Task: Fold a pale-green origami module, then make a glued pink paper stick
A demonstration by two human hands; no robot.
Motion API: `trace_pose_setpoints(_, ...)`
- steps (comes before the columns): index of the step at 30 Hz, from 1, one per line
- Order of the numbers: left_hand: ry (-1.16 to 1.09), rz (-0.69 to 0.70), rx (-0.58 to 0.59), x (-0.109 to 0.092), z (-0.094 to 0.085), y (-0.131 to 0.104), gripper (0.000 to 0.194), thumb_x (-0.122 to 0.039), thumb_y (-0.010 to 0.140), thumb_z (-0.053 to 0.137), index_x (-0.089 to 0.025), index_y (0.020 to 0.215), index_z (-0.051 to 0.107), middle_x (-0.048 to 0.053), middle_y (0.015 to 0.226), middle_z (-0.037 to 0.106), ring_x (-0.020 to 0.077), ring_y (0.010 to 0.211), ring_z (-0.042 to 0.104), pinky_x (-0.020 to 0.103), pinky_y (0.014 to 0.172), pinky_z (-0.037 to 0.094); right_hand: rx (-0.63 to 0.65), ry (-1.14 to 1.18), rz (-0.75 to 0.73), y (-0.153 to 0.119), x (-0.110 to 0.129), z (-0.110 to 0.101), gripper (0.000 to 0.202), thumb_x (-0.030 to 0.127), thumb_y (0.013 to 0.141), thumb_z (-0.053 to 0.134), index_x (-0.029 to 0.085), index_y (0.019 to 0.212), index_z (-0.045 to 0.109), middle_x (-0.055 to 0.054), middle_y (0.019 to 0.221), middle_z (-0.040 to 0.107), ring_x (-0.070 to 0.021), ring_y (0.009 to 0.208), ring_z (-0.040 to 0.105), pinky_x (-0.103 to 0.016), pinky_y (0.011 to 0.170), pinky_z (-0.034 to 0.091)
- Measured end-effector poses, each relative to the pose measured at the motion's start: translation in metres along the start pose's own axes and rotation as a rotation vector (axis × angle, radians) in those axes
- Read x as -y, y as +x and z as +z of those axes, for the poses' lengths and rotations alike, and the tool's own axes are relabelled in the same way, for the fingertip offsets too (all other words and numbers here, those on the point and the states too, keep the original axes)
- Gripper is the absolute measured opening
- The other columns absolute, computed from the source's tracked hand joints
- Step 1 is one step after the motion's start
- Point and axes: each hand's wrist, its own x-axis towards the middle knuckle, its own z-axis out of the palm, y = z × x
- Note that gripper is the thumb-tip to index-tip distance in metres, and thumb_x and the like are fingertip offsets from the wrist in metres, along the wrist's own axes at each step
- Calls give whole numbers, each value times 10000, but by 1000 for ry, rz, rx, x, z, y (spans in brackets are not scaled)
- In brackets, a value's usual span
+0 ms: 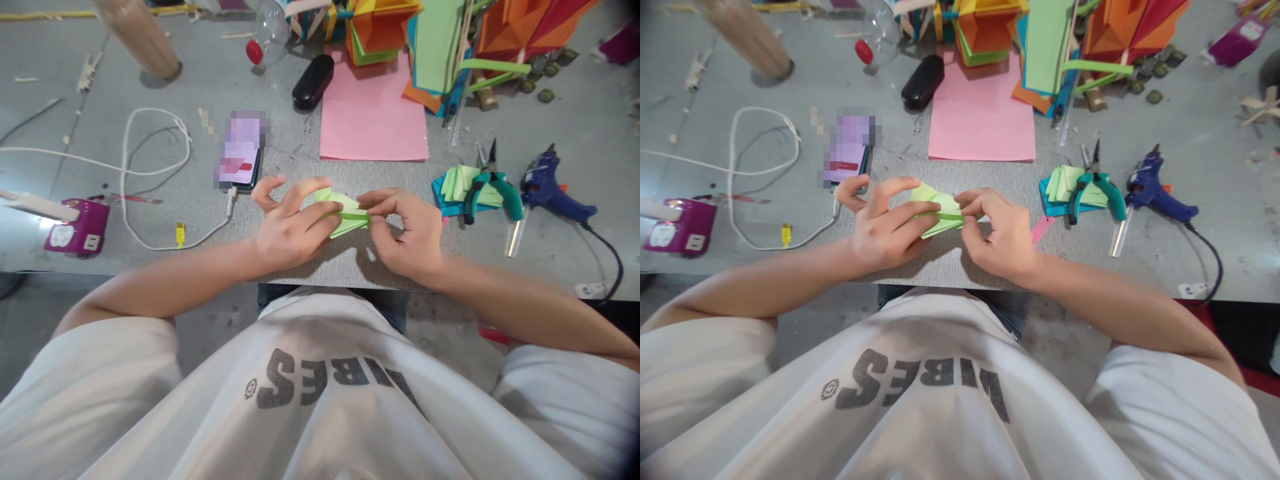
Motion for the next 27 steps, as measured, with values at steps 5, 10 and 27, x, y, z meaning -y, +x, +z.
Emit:
trace_pose_setpoints(5,34,-39,18,-2,-3,-1,190,-430,1124,680,-324,1151,835,84,1290,885,451,1402,715,778,1156,321,7,12,-1,0,-2,0,178,133,933,692,299,997,691,-47,1185,906,-270,1050,888,-451,911,725)
trace_pose_setpoints(10,38,-53,58,-5,-9,-2,175,-376,1122,672,-329,1169,833,76,1363,874,438,1412,716,777,1180,320,10,24,-3,1,0,-1,159,144,950,679,297,992,688,-44,1173,905,-258,1051,885,-442,911,714)
trace_pose_setpoints(27,-3,32,36,7,-13,-4,226,-314,1141,617,-371,1207,825,44,1188,901,380,1282,753,759,1094,397,278,56,-182,15,-19,-21,446,570,1003,878,352,1367,739,-89,1277,880,-326,1097,836,-528,977,697)
